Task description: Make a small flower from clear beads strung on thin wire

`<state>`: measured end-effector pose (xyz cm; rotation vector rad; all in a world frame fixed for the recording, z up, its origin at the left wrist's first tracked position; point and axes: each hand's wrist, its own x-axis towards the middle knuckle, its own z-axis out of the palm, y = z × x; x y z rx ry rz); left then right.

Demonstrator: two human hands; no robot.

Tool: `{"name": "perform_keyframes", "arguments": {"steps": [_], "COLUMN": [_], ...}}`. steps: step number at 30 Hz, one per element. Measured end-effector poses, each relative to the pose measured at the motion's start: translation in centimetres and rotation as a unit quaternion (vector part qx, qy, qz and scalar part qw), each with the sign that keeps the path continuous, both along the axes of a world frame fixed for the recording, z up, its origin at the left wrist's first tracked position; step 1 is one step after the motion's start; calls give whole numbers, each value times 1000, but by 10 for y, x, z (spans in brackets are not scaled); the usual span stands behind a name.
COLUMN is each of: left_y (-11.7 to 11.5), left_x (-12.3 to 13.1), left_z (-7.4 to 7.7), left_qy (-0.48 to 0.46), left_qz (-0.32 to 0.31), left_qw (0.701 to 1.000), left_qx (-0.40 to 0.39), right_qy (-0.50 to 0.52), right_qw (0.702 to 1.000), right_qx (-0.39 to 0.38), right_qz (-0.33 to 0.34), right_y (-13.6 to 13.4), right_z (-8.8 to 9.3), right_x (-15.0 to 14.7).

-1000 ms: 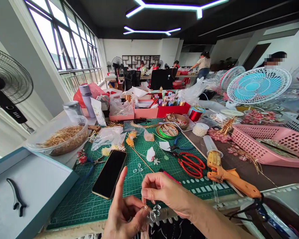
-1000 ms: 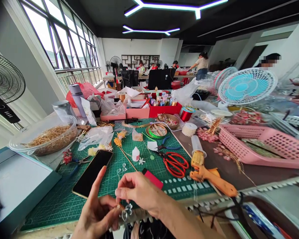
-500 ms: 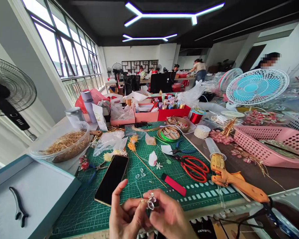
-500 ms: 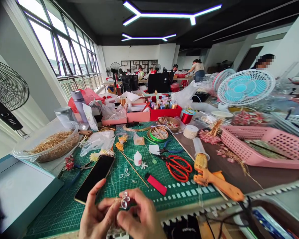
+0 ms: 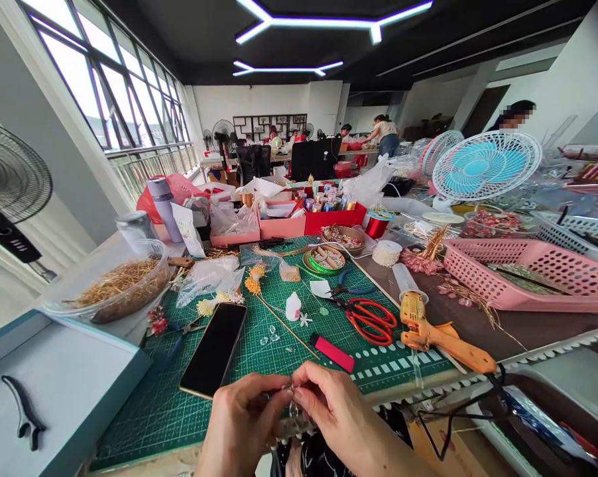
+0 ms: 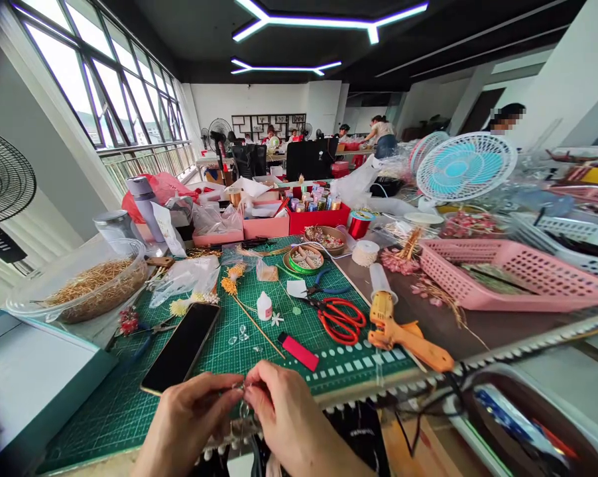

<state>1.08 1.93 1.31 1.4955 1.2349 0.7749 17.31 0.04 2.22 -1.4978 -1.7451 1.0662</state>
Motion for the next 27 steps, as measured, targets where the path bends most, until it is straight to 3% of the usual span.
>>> {"name": "perform_keyframes", "arguments": {"steps": [2, 8, 12, 15, 21, 27], "left_y": [0, -1, -4, -7, -4, -4], "left_x": [4, 7, 7, 8, 10, 7], "left_z": [-2, 4, 1, -6, -6, -10], "left_qy": [-63, -44, -114, -140, -35, -107], "left_qz": [13, 43, 25, 23, 30, 36], "left_qw": [994, 992, 981, 978, 994, 986], "left_qx": [-89, -106, -152, -153, -99, -120], "right_qy": [48, 88, 136, 136, 93, 94], "right_qw": [998, 996, 990, 989, 994, 992], "right_qx": [-30, -16, -18, -23, -30, 8], "right_qz": [-5, -17, -31, -47, -39, -83], "right_y": [-1, 0, -1, -1, 0, -3], "right_z": [-4, -13, -15, -17, -13, -12], "right_x": [-1, -2, -3, -3, -1, 1]}}
